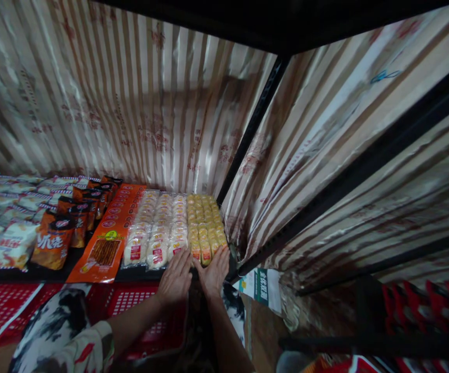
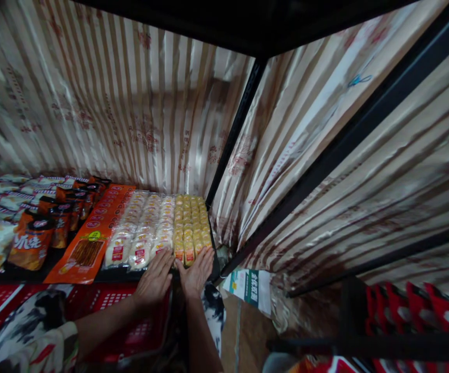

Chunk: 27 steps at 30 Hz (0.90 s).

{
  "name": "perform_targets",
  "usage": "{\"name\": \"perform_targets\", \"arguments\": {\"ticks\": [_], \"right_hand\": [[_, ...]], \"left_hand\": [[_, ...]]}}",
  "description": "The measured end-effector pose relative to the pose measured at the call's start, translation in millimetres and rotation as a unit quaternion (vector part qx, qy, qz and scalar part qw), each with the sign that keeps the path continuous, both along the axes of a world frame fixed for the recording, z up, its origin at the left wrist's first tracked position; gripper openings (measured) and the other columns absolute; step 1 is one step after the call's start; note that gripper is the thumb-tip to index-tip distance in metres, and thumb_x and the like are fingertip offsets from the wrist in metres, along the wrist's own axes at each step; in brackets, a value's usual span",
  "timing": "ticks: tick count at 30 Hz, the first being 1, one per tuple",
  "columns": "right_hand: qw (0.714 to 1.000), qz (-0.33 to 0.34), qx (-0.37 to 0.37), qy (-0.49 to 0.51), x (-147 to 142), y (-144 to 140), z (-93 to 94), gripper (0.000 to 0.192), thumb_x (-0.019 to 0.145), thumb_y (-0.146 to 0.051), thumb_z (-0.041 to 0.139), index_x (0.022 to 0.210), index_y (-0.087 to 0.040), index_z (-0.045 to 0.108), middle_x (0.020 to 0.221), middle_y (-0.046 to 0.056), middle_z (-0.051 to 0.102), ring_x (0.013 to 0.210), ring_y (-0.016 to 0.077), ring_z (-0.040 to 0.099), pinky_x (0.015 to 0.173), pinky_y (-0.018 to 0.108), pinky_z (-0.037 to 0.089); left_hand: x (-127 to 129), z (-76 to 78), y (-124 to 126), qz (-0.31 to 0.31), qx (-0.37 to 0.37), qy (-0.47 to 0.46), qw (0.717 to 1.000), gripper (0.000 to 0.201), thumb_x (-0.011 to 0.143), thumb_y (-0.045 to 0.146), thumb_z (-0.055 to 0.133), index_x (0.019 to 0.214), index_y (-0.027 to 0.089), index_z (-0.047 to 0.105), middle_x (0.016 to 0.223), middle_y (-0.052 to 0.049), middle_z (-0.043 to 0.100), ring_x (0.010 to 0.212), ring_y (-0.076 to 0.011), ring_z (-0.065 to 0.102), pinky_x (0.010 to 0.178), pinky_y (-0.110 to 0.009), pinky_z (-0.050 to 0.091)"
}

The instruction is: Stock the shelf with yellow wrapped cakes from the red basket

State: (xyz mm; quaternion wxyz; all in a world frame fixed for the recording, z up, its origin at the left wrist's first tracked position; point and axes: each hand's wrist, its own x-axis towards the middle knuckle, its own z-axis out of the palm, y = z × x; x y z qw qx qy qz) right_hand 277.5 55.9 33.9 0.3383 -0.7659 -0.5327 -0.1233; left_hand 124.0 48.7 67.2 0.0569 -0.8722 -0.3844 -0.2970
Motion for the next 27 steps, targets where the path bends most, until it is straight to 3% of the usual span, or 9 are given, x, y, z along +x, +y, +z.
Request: {"name": "perform_targets", "arguments": {"ticks": [4, 10, 17, 24, 27], "right_hand": [[1.000, 0.012, 0.003, -0.018, 1.3, -0.8, -1.1, 0.098, 0.079, -0.068, 0.038, 0.143, 0.003, 0.013, 0.146, 0.030, 0.019, 0.137, 0.0361, 0.012, 0.102, 0.054, 0.024], [0.998, 0.021, 0.003, -0.054, 4.9, -1.4, -6.2, 0.092, 0.081, -0.059, 0.037, 0.144, 0.000, 0.006, 0.148, 0.028, 0.014, 0.137, 0.0370, 0.012, 0.101, 0.056, 0.026], [0.997, 0.015, 0.009, -0.072, 3.1, -0.1, -3.6, 0.088, 0.082, -0.056, 0.038, 0.142, 0.005, 0.014, 0.146, 0.031, 0.017, 0.136, 0.0384, 0.014, 0.100, 0.055, 0.029], [0.997, -0.002, 0.024, -0.078, 1.8, 1.6, -2.9, 0.084, 0.085, -0.054, 0.038, 0.142, 0.003, 0.017, 0.146, 0.030, 0.020, 0.135, 0.0388, 0.017, 0.098, 0.057, 0.032], [0.996, 0.004, 0.023, -0.085, 2.2, 1.7, -3.2, 0.087, 0.084, -0.057, 0.039, 0.142, 0.005, 0.018, 0.145, 0.031, 0.022, 0.135, 0.0396, 0.017, 0.098, 0.058, 0.032]], "left_hand": [[11.4, 12.8, 21.2, 0.011, -0.005, 0.014, 1.000, 0.053, 0.088, 0.025, 0.038, 0.136, 0.004, 0.036, 0.145, -0.019, 0.033, 0.138, -0.0286, 0.019, 0.109, -0.048, 0.029], [30.4, 3.9, 37.4, 0.020, -0.024, 0.026, 0.999, 0.058, 0.084, 0.026, 0.043, 0.137, 0.003, 0.032, 0.145, -0.020, 0.032, 0.138, -0.0283, 0.020, 0.110, -0.049, 0.026], [31.7, -2.2, 41.1, 0.012, -0.015, 0.026, 0.999, 0.063, 0.084, 0.026, 0.042, 0.141, 0.005, 0.026, 0.146, -0.019, 0.031, 0.138, -0.0272, 0.021, 0.110, -0.049, 0.025], [41.7, 7.7, 59.7, 0.039, -0.031, -0.016, 0.999, 0.061, 0.086, 0.026, 0.040, 0.140, 0.003, 0.025, 0.147, -0.021, 0.028, 0.138, -0.0287, 0.019, 0.110, -0.048, 0.027], [46.8, 9.6, 69.4, 0.024, -0.051, -0.015, 0.998, 0.060, 0.087, 0.030, 0.040, 0.139, 0.002, 0.028, 0.146, -0.022, 0.029, 0.138, -0.0291, 0.020, 0.109, -0.046, 0.030]]}}
